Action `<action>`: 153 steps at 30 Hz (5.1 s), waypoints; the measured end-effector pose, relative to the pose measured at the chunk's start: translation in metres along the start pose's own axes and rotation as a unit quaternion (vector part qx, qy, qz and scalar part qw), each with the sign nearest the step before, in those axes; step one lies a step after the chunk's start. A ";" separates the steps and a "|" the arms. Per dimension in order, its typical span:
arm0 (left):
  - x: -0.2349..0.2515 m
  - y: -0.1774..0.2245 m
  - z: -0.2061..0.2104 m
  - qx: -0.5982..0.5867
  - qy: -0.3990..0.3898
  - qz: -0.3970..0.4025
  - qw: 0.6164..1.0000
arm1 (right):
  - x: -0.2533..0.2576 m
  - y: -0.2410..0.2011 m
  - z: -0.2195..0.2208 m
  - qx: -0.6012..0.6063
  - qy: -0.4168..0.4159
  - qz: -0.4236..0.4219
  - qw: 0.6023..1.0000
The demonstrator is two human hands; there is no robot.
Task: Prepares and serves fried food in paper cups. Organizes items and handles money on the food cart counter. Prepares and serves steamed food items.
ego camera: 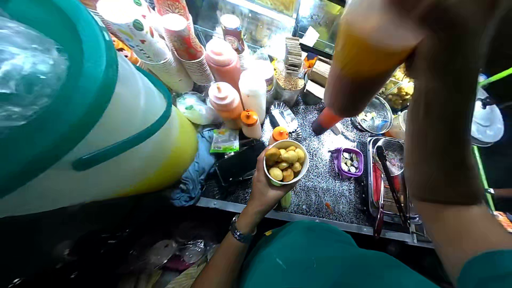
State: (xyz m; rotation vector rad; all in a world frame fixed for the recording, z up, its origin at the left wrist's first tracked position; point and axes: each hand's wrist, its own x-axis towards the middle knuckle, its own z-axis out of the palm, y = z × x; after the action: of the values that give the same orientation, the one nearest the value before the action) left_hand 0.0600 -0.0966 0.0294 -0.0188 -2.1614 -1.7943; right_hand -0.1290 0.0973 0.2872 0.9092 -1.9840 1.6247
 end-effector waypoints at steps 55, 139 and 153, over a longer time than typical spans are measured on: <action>0.023 0.060 -0.092 -0.001 0.077 0.028 0.997 | -0.089 0.202 0.102 -0.083 0.099 0.189 0.973; 0.011 0.037 -0.005 0.044 -0.089 -0.006 0.995 | -0.068 -0.080 -0.014 -0.561 -0.558 -0.269 0.549; 0.048 0.065 -0.020 -0.009 -0.094 -0.016 0.995 | -0.031 -0.054 -0.032 -0.434 -0.573 -0.129 0.683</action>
State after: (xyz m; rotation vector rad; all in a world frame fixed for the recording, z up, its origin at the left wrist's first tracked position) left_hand 0.0340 -0.1123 0.1070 -0.1643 -2.2844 -1.8991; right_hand -0.0715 0.1292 0.3111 1.8145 -2.6527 -0.4040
